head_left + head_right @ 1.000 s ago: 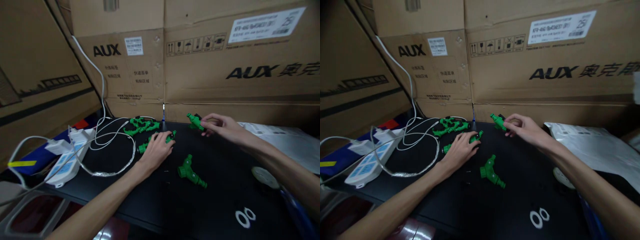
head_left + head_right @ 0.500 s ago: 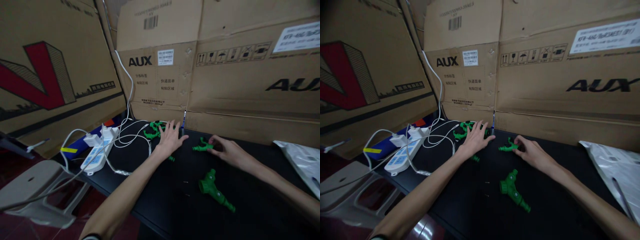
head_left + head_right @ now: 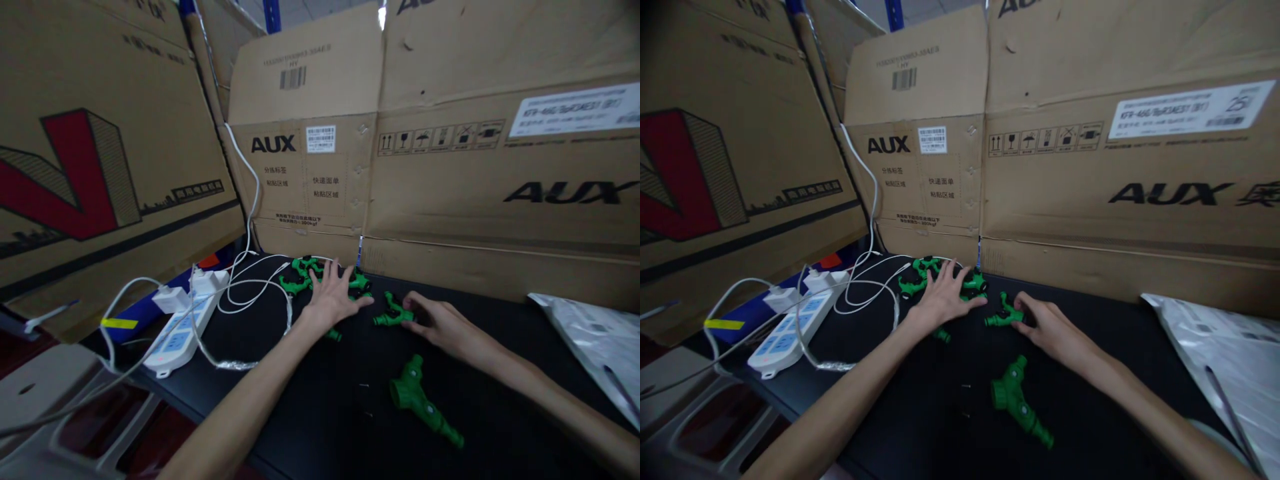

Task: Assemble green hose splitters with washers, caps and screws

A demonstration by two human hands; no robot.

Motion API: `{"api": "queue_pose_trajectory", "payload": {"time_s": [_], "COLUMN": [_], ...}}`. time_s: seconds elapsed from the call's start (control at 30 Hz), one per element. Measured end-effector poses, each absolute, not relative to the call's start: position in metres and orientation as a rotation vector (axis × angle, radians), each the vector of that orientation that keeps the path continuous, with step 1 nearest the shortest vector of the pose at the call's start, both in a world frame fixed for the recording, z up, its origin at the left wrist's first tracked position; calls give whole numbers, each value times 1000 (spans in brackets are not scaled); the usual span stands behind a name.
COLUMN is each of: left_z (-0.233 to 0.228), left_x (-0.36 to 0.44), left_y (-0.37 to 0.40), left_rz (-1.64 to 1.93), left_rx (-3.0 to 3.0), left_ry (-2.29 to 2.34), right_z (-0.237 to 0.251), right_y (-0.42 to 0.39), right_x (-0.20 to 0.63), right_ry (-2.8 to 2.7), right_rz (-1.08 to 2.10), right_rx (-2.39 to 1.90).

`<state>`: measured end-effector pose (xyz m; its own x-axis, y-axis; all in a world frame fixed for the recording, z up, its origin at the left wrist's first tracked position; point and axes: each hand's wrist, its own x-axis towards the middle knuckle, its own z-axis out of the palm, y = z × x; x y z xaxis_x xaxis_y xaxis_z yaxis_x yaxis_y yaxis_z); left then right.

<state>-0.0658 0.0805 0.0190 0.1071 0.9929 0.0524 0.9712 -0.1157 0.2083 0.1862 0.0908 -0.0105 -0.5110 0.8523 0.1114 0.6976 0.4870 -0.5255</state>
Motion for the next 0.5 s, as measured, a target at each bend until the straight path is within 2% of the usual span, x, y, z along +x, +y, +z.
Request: {"api": "queue_pose_trajectory", "payload": {"time_s": [0.07, 0.2, 0.5], "left_z": [25, 27, 24], "left_x": [-79, -84, -86], "left_y": [93, 85, 61], "left_rz": [173, 134, 303], "left_rx": [2074, 2094, 2175], "left_ry": [2078, 2052, 1987], "right_z": [-10, -9, 6], "right_y": [89, 89, 84], "right_x": [186, 184, 174], "right_ry": [-2377, -2374, -2389], "right_rz": [598, 559, 558], "right_rx": [-1288, -1269, -1348]}}
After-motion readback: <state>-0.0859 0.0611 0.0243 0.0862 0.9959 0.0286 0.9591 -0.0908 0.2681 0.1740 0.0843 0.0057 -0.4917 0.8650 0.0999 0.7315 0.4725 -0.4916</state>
